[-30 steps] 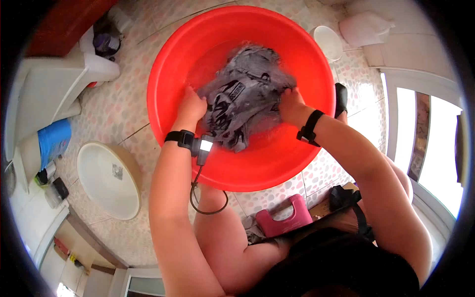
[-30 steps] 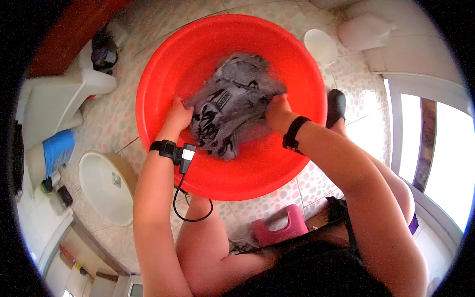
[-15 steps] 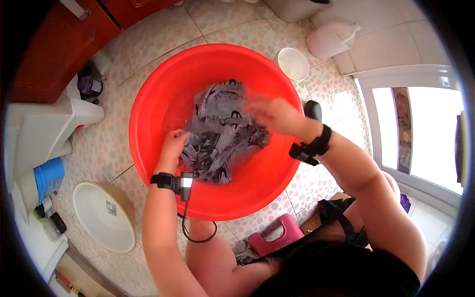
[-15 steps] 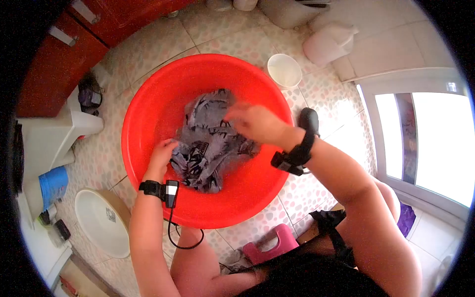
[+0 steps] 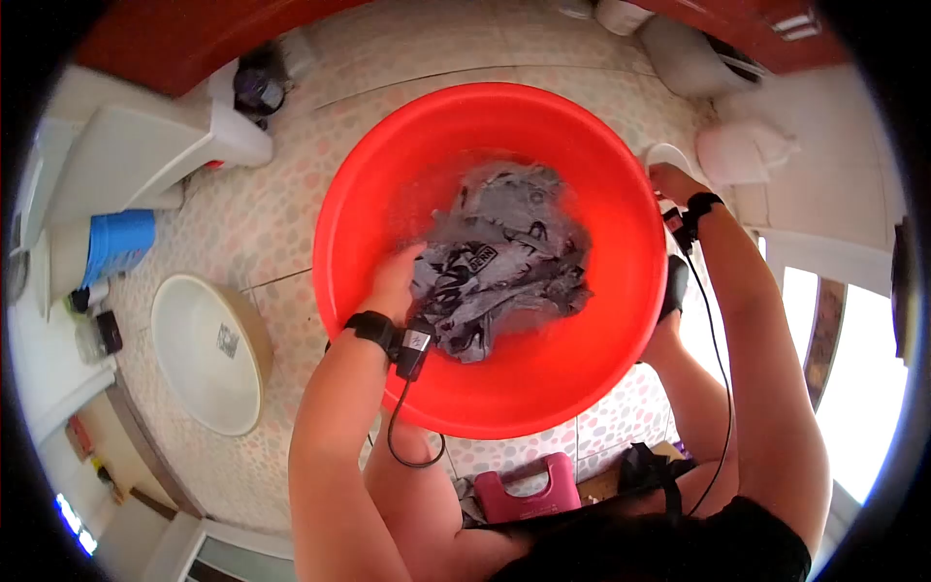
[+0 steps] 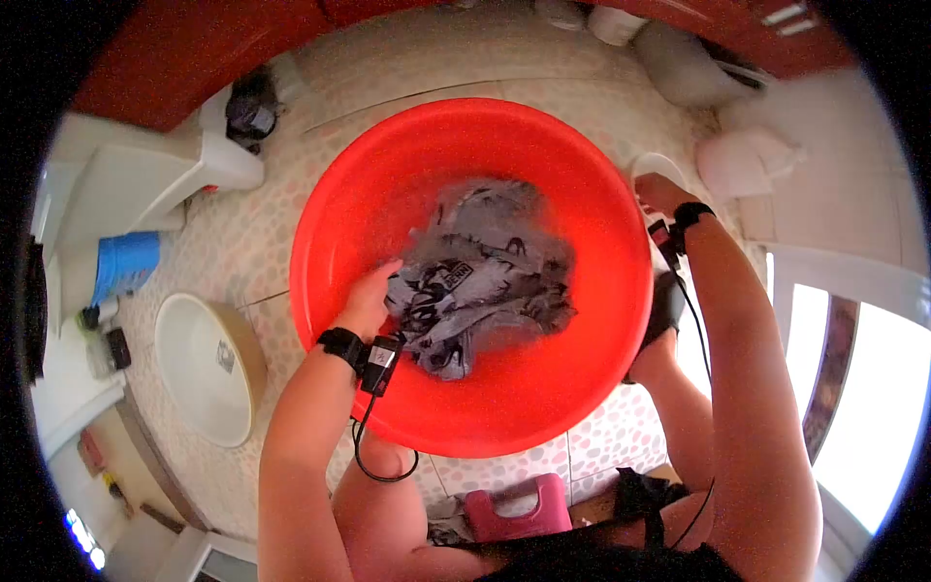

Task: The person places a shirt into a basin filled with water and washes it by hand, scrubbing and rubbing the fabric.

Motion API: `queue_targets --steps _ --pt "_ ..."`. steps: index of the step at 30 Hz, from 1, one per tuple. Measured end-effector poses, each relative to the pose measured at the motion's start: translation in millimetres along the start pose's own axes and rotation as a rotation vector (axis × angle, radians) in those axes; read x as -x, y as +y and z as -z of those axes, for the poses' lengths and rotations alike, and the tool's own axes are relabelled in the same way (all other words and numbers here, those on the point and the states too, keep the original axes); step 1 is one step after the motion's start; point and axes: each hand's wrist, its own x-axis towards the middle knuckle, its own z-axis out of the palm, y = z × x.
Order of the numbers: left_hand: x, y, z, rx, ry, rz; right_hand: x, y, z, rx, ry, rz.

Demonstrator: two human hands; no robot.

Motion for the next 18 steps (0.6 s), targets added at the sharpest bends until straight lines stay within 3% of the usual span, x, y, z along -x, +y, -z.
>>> queue_targets --steps 1,2,4,5,6,10,12,16,18 --pt "0 1 0 0.072 -0.071 0.117 15 -32 -8 0.361 0.039 -0.052" --pt "2 2 -3 0.144 -0.148 0.232 19 -42 -15 0.429 0.033 -0.074" --pt "26 11 -19 0.136 -0.088 0.134 14 -45 -20 0.5 0.026 -0.095" --pt "34 13 -23 0.116 -0.041 0.045 9 -35 -21 0.41 0.087 -0.032" --pt "8 -7 -12 -0.062 -0.032 -0.191 6 -22 -20 0.319 0.151 0.027" --pt "39 15 -28 -0.363 0.106 -0.384 -10 22 8 0.185 0.09 0.086" --pt "37 15 -25 -0.518 0.04 -0.547 15 21 10 -0.244 0.391 0.019" --pt "76 36 -39 -0.468 -0.181 -0.664 83 -9 9 -0.538 0.344 0.195" --pt "84 39 -42 -0.251 -0.335 -0.623 115 -36 -1 -0.668 0.316 0.257"
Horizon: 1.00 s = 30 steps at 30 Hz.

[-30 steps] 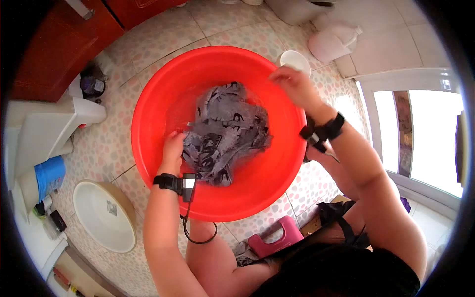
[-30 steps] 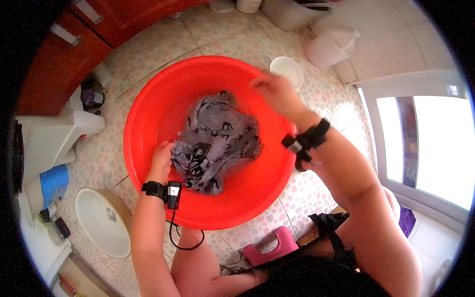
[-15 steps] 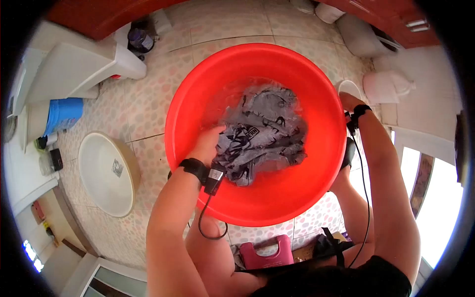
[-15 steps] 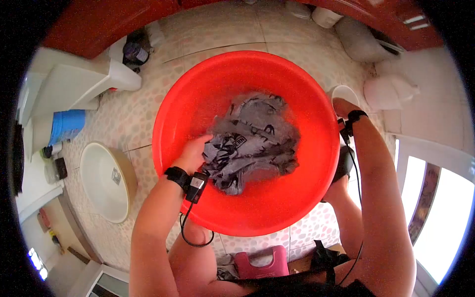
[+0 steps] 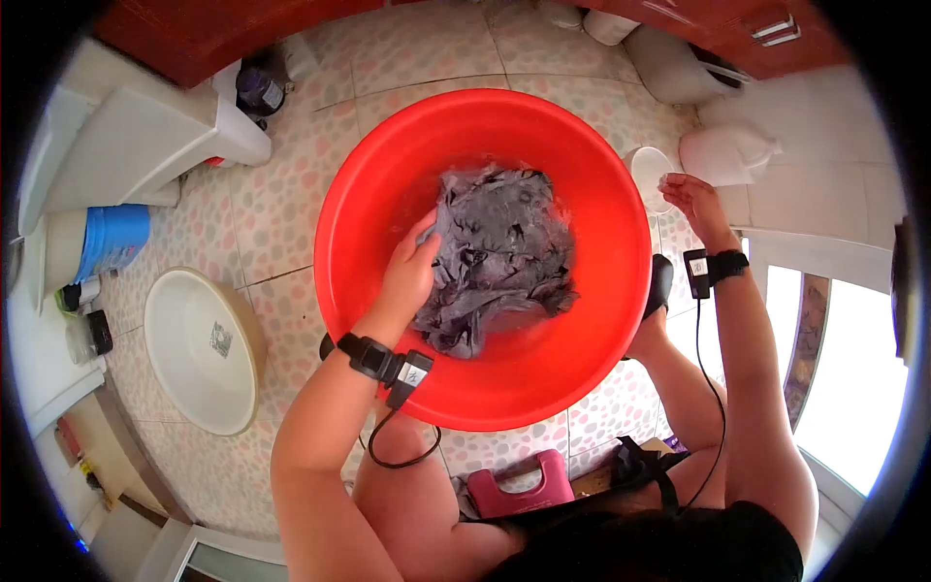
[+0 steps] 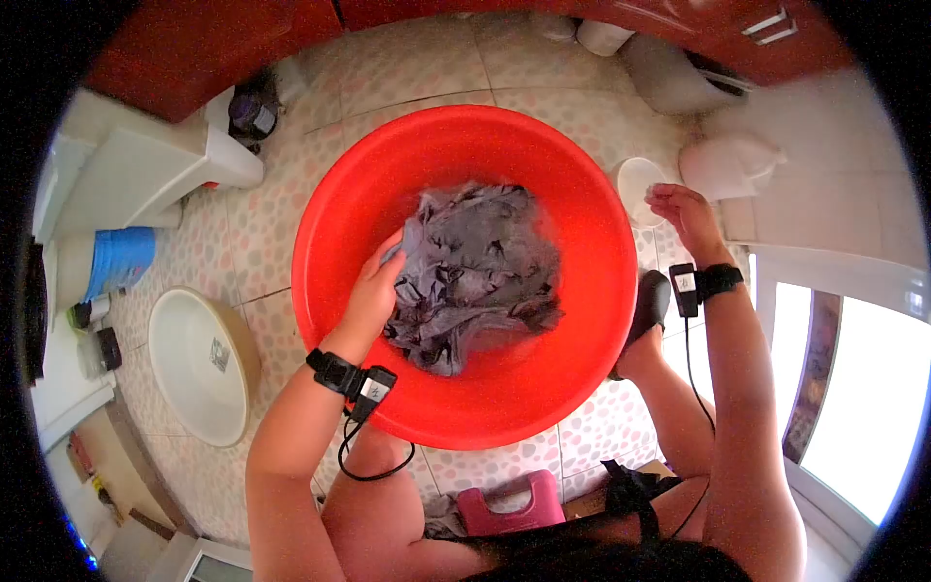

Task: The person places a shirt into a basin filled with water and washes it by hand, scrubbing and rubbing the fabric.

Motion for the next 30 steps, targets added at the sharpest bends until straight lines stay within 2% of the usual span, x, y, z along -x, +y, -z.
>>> queue_targets --steps 1,2,4,5,7,9,11,13,14,16,17,18,19,22,23,25,26,27,29,30 --pt "4 9 -2 0.001 -0.008 -0.005 13 -9 -11 -0.142 -0.034 0.027" --pt "8 20 -5 -0.002 -0.027 -0.008 23 -14 -21 -0.142 -0.026 0.032" --pt "12 28 -8 -0.005 -0.054 -0.014 38 -21 -41 -0.267 -0.165 0.096" --pt "12 28 -8 0.107 -0.073 0.002 46 -23 -57 -0.371 -0.322 0.176" --pt "13 31 -11 0.216 -0.097 0.017 52 -23 -91 -0.224 -0.387 0.225" --pt "15 38 -14 0.48 -0.211 0.121 58 -19 -134 -0.265 -0.423 0.13" --pt "21 51 -18 0.545 -0.265 0.155 61 -13 -176 -0.348 -0.472 0.01" --pt "22 54 -21 0.611 -0.315 0.192 59 2 -219 -0.271 -0.453 -0.016" --pt "22 53 -22 0.548 -0.3 0.148 61 6 -240 -0.272 -0.453 -0.017" --pt "23 50 -24 0.483 -0.275 0.106 68 11 -274 -0.524 -0.356 -0.203" --pt "24 49 -25 0.286 -0.253 0.042 70 12 -282 -0.523 -0.364 -0.207" --pt "26 50 -27 0.09 -0.228 -0.021 74 11 -290 -0.612 -0.358 -0.3" --pt "28 51 -29 0.091 -0.22 -0.02 78 9 -295 -0.699 -0.349 -0.392" --pt "28 52 -36 -0.41 -0.242 -0.167 85 22 -290 -0.806 -0.453 -0.323" --pt "27 49 -37 -0.407 -0.234 -0.169 84 31 -286 -0.842 -0.511 -0.301" --pt "26 54 -39 -0.6 -0.307 -0.057 88 30 -281 -0.836 -0.503 -0.341" --pt "28 44 -42 -0.683 -0.203 -0.172 92 30 -278 -0.835 -0.462 -0.359" --pt "29 47 -41 -0.679 -0.199 -0.176 93 28 -275 -0.834 -0.418 -0.376" --pt "29 55 -32 -0.591 -0.063 -0.337 94 23 -274 -0.855 -0.379 -0.326" --pt "23 50 -26 -0.539 0.103 -0.417 94 21 -273 -0.881 -0.337 -0.28"
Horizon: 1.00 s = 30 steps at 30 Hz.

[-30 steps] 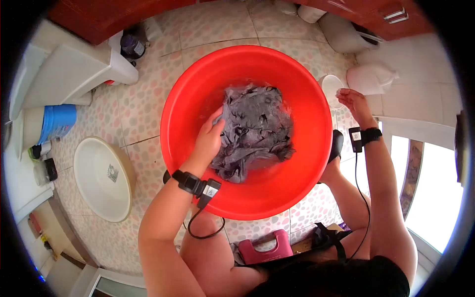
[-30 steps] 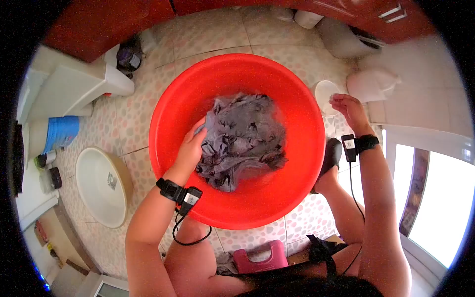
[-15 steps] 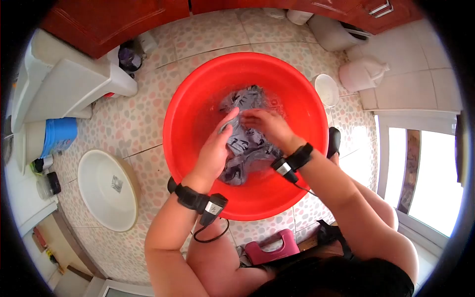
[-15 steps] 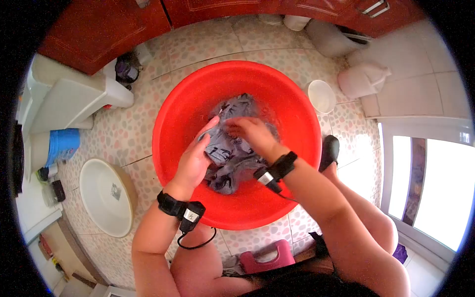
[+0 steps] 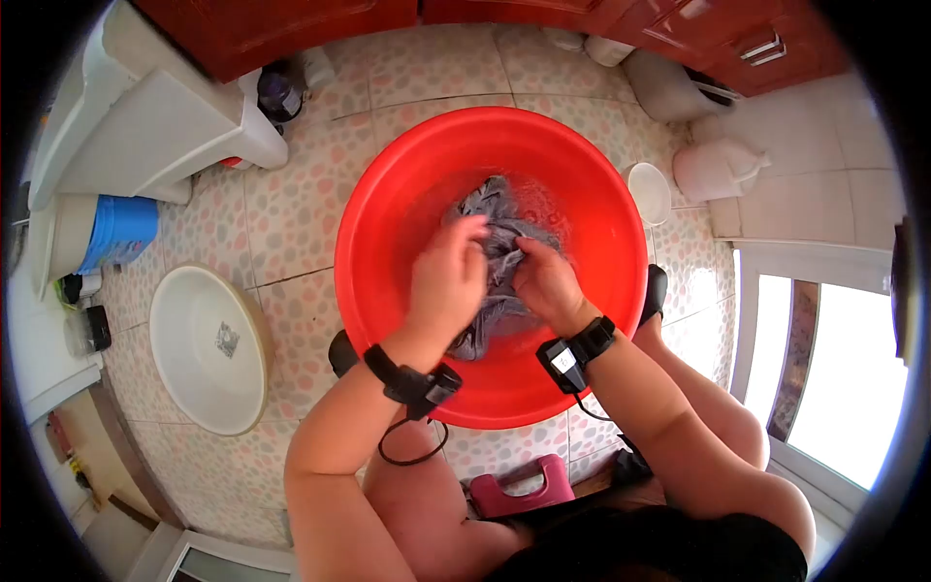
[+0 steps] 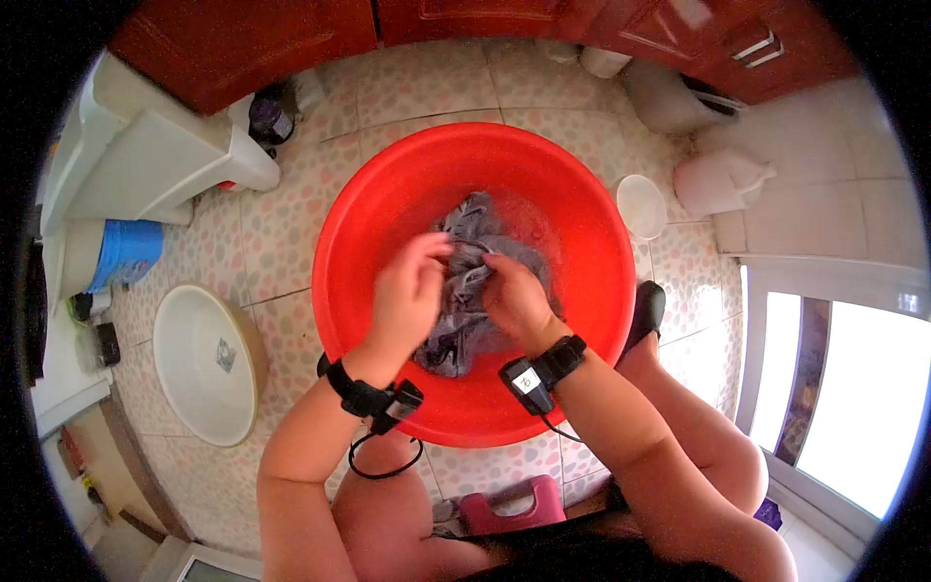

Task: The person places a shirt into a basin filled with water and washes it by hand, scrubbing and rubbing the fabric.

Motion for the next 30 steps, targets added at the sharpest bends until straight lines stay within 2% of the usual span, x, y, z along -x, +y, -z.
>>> queue_targets --steps 1,3,4,6,7,9,10,11,13,14,16,17,19,20,21,23,25,27,29,30 --pt "-2 -11 4 0.033 0.08 0.069 1 -2 0 -0.001 -0.001 0.003" --pt "-2 -56 4 0.056 0.01 0.227 1 -5 0 0.004 -0.074 0.029" --pt "0 -57 0 0.056 0.012 0.226 2 -2 -1 0.005 -0.076 0.03" --pt "3 -56 -13 0.706 -0.012 0.655 8 10 -7 0.073 0.06 0.073" --pt "2 -56 -18 0.707 -0.011 0.656 10 14 -10 0.074 0.061 0.072" --pt "-3 -53 -24 1.392 -0.102 0.944 16 21 -18 0.05 -0.032 -0.034" --pt "-3 -47 -20 1.52 -0.269 0.882 17 21 -20 -0.014 -0.085 -0.075" --pt "-3 -48 -18 1.519 -0.269 0.882 17 20 -19 -0.015 -0.085 -0.075" --pt "-2 -53 -11 1.721 -0.53 0.794 15 15 -16 -0.254 -0.162 -0.219" --pt "1 -55 -16 1.719 -0.533 0.797 11 17 -6 -0.258 -0.161 -0.216" --pt "9 -53 -28 1.457 -0.09 0.826 5 18 -1 -0.408 -0.418 -0.299" --pt "12 -54 -27 1.456 -0.092 0.827 8 23 2 -0.409 -0.418 -0.297" --pt "13 -38 -17 1.372 -0.124 0.9 30 21 -46 0.921 -0.028 0.032" --pt "10 -36 -18 1.324 -0.078 0.907 22 33 -26 1.225 -0.108 0.109" --pt "8 -38 -19 1.324 -0.082 0.91 24 30 -29 1.223 -0.103 0.108" --pt "6 -50 -19 1.326 -0.094 0.904 33 20 -38 1.463 -0.17 0.201" --pt "4 -58 -21 1.406 -0.113 0.819 37 12 -41 1.442 -0.159 0.281" --pt "4 -59 -28 1.601 -0.155 0.831 37 6 -39 1.322 -0.075 0.545" --pt "1 -60 -30 1.641 -0.212 0.775 41 -11 -45 1.353 0.015 0.515" --pt "-1 -55 -25 1.671 -0.234 0.843 34 -16 -39 1.334 0.039 0.533"
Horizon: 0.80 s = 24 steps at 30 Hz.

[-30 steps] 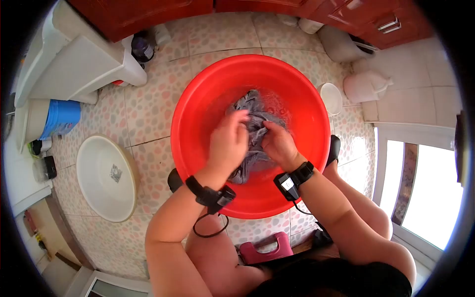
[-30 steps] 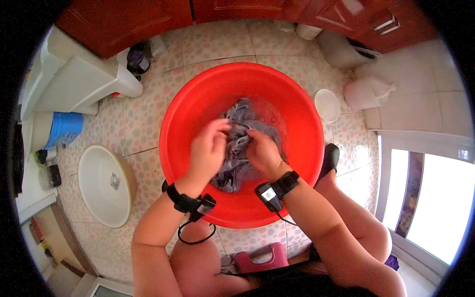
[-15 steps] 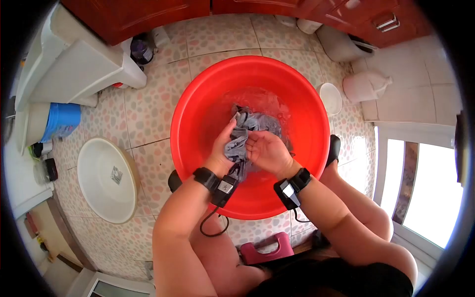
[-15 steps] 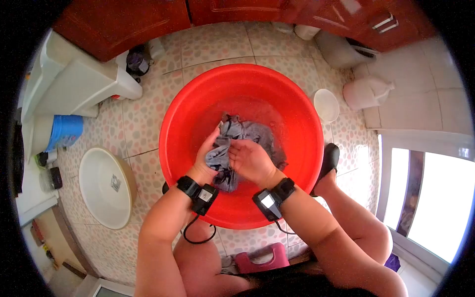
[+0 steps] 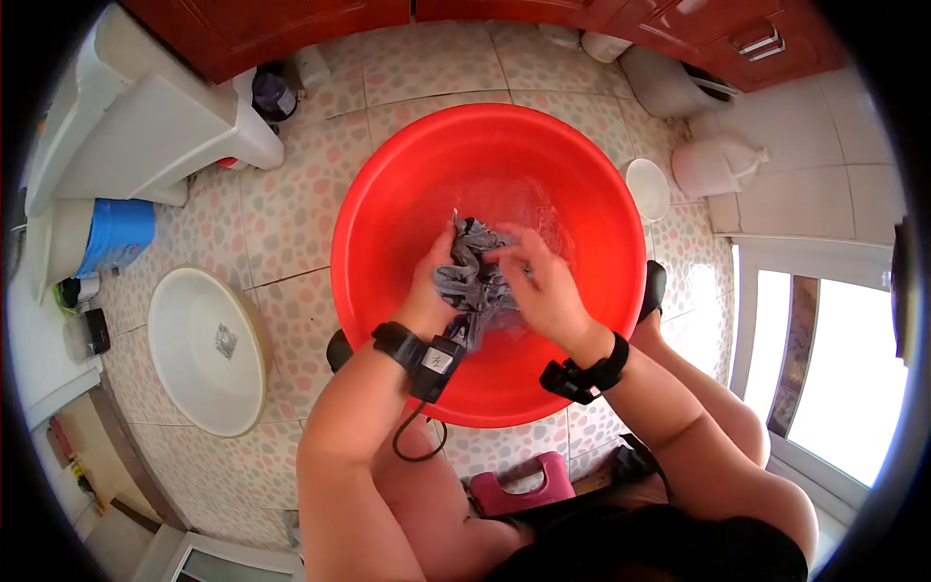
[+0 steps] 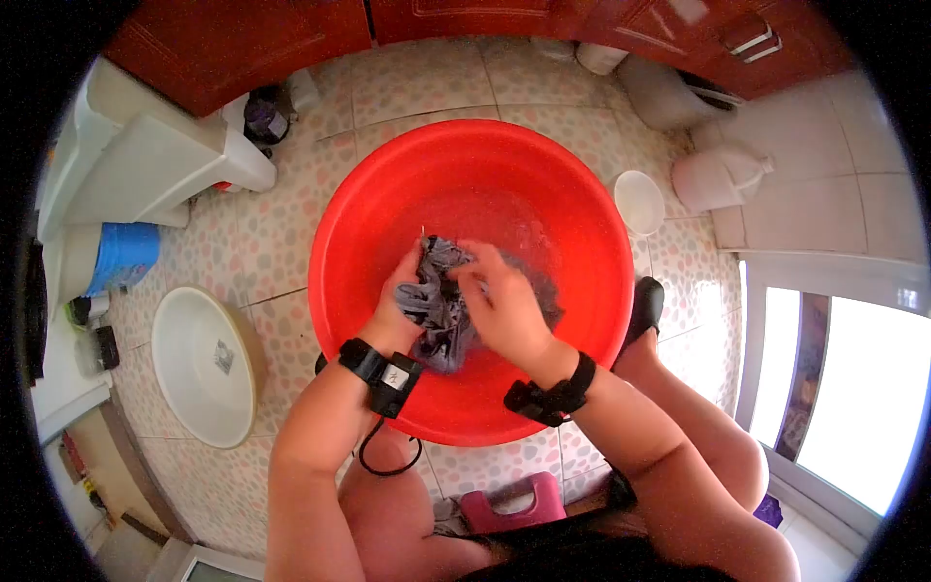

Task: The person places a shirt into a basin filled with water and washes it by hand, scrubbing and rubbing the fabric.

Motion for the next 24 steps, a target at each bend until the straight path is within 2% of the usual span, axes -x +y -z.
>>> queue_targets --steps 3,5,6,7,9,11,13,14,17,18,19,21,22,23,24 --pt "8 6 -8 0.057 0.029 0.096 -29 21 7 0.025 0.028 0.052" --pt "9 6 -7 0.074 0.044 0.136 -48 17 7 -0.615 -0.181 -0.31" --pt "9 5 -5 0.071 0.031 0.171 -57 25 4 -0.724 -0.305 -0.415" --pt "8 5 -4 0.069 0.016 0.206 -64 37 4 -0.726 -0.306 -0.416" --pt "9 7 -3 0.06 -0.005 0.225 -73 52 4 -0.788 -0.693 -0.932" --pt "13 11 -2 0.053 -0.024 0.243 -69 51 4 -0.77 -0.727 -0.953" --pt "20 20 -1 0.107 -0.03 0.211 -64 62 14 -0.618 -0.648 -0.687" --pt "22 22 -1 0.101 -0.009 0.195 -62 70 25 -0.62 -0.652 -0.687" --pt "25 26 1 0.102 -0.005 0.211 -60 86 54 -0.334 -0.445 -0.353" --pt "21 24 6 0.104 -0.006 0.212 -60 75 55 -0.318 -0.364 -0.302" --pt "14 19 11 0.078 0.028 0.149 -56 59 53 -0.314 -0.363 -0.301" --pt "3 8 11 0.053 0.053 0.085 -34 28 36 -0.121 -0.075 -0.159" --pt "1 4 6 0.064 0.0 -0.047 -24 19 24 -0.044 -0.011 0.016" --pt "-2 0 1 0.074 -0.052 -0.181 -13 7 14 -0.035 -0.066 -0.032" --pt "-4 -3 -7 0.027 0.103 -0.253 -4 1 0 -0.039 -0.044 0.075"
